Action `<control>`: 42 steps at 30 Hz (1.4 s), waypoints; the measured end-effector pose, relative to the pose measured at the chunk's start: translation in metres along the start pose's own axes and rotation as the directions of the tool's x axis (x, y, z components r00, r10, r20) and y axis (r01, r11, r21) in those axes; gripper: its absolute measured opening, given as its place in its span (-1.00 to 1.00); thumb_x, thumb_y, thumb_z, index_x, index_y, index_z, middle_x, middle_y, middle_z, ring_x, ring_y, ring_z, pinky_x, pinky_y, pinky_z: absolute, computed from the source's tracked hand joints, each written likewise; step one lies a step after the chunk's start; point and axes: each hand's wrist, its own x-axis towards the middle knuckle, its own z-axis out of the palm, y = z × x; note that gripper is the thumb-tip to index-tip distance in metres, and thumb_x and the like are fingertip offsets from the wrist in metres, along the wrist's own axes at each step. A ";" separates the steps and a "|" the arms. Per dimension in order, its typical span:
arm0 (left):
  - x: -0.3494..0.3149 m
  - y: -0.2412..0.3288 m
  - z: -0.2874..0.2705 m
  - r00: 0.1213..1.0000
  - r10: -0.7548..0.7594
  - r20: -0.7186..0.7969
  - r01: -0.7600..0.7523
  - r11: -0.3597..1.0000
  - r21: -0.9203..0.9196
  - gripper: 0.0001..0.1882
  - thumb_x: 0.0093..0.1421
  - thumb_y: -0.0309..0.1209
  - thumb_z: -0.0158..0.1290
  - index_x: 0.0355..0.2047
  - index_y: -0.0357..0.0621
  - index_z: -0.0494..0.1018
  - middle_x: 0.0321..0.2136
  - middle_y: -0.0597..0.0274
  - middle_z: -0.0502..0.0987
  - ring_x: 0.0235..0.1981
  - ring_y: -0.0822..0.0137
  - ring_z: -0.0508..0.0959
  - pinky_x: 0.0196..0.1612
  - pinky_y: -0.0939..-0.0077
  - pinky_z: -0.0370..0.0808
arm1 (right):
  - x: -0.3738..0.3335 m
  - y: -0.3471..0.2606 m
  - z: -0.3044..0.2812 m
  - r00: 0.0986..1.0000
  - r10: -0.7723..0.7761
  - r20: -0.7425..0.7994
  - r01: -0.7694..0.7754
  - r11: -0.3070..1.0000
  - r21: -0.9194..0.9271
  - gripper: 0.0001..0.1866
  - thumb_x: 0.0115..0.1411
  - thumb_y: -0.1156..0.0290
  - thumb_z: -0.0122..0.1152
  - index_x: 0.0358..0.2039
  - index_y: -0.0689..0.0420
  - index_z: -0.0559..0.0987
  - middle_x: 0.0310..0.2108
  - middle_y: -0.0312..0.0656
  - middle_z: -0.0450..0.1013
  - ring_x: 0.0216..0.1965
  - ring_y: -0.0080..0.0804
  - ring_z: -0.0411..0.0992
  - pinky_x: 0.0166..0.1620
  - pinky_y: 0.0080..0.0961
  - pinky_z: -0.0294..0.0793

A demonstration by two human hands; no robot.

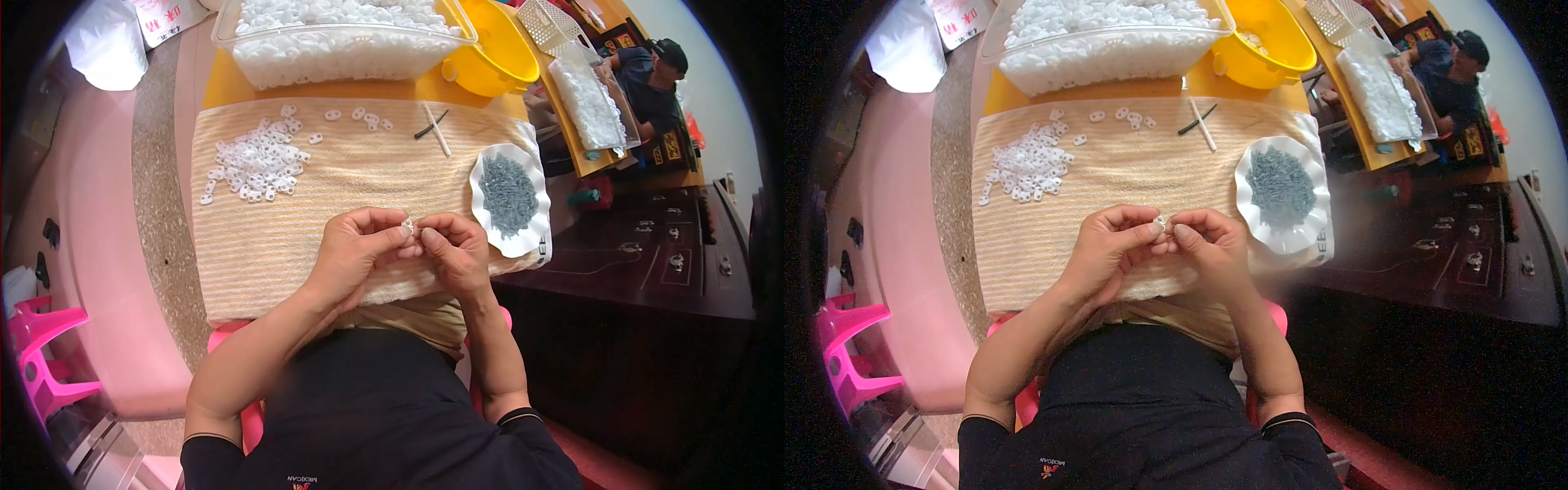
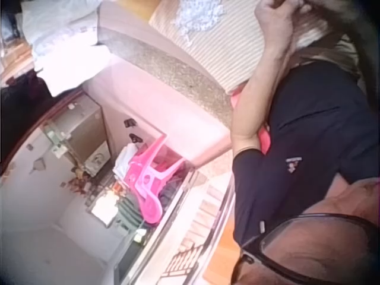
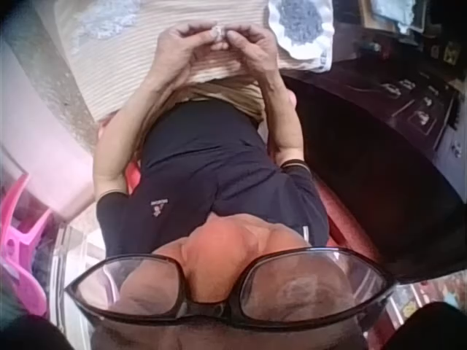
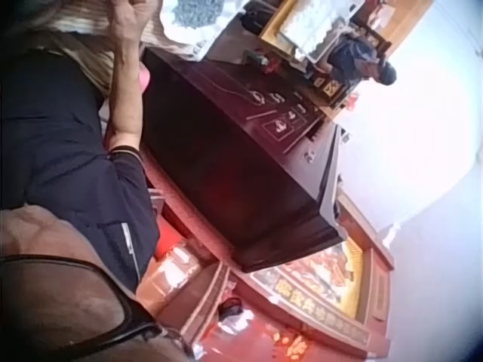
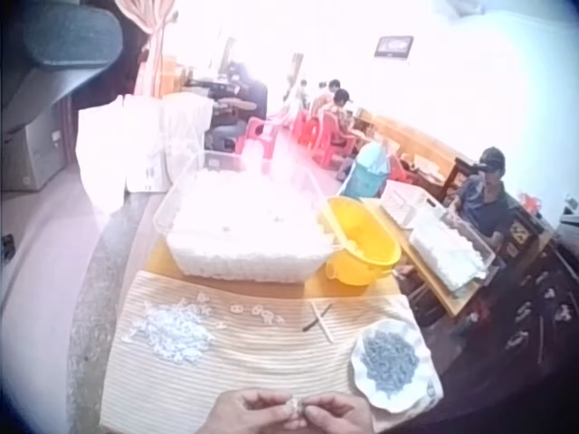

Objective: Manually assembling small white plastic components by inserting small pins into them at a workbench.

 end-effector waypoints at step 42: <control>0.000 -0.004 -0.003 0.998 -0.050 -0.033 0.052 0.996 0.076 -0.82 0.17 -0.54 0.11 -0.21 -0.29 0.47 -0.32 0.13 0.57 -0.33 0.38 0.59 -0.20 0.53 0.59 | -0.001 -0.001 0.010 0.994 -0.091 -0.055 0.078 0.976 -0.203 -0.91 0.21 0.54 0.17 -0.30 0.30 0.55 -0.40 -0.31 0.51 -0.36 -0.64 0.47 -0.26 -0.69 0.49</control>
